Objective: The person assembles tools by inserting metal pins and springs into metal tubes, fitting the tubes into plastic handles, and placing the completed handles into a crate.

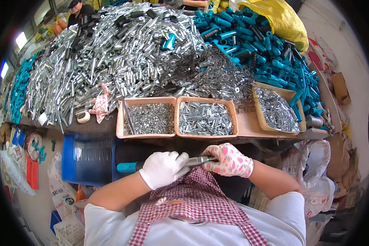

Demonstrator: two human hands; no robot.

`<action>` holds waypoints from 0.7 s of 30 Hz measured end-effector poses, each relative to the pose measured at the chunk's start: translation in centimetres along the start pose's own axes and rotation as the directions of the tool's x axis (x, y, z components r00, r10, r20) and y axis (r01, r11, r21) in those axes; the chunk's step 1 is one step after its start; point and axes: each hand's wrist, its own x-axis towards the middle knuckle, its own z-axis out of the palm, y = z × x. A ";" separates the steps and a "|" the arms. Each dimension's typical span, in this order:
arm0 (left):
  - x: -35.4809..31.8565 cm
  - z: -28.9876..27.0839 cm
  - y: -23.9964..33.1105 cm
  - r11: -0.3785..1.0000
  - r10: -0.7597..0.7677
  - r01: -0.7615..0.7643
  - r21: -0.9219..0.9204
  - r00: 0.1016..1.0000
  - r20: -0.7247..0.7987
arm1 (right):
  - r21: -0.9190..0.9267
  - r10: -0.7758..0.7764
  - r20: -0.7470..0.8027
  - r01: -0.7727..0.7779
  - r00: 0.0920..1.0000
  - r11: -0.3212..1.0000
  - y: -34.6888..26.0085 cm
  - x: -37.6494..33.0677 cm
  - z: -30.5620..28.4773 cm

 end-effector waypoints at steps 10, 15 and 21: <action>1.9 2.9 0.4 0.960 0.053 -0.027 -0.278 0.995 0.086 | -0.201 -0.351 -0.343 0.297 0.871 0.933 3.1 -2.5 3.2; 3.6 5.5 1.9 0.966 0.221 -0.188 -0.179 0.957 0.188 | 0.008 -0.034 -0.351 0.039 0.936 0.999 6.6 -4.8 6.5; 5.8 6.6 3.1 0.904 0.373 -0.279 -0.325 0.886 0.276 | -0.100 -0.037 -0.460 -0.010 0.887 0.995 5.5 -10.5 7.5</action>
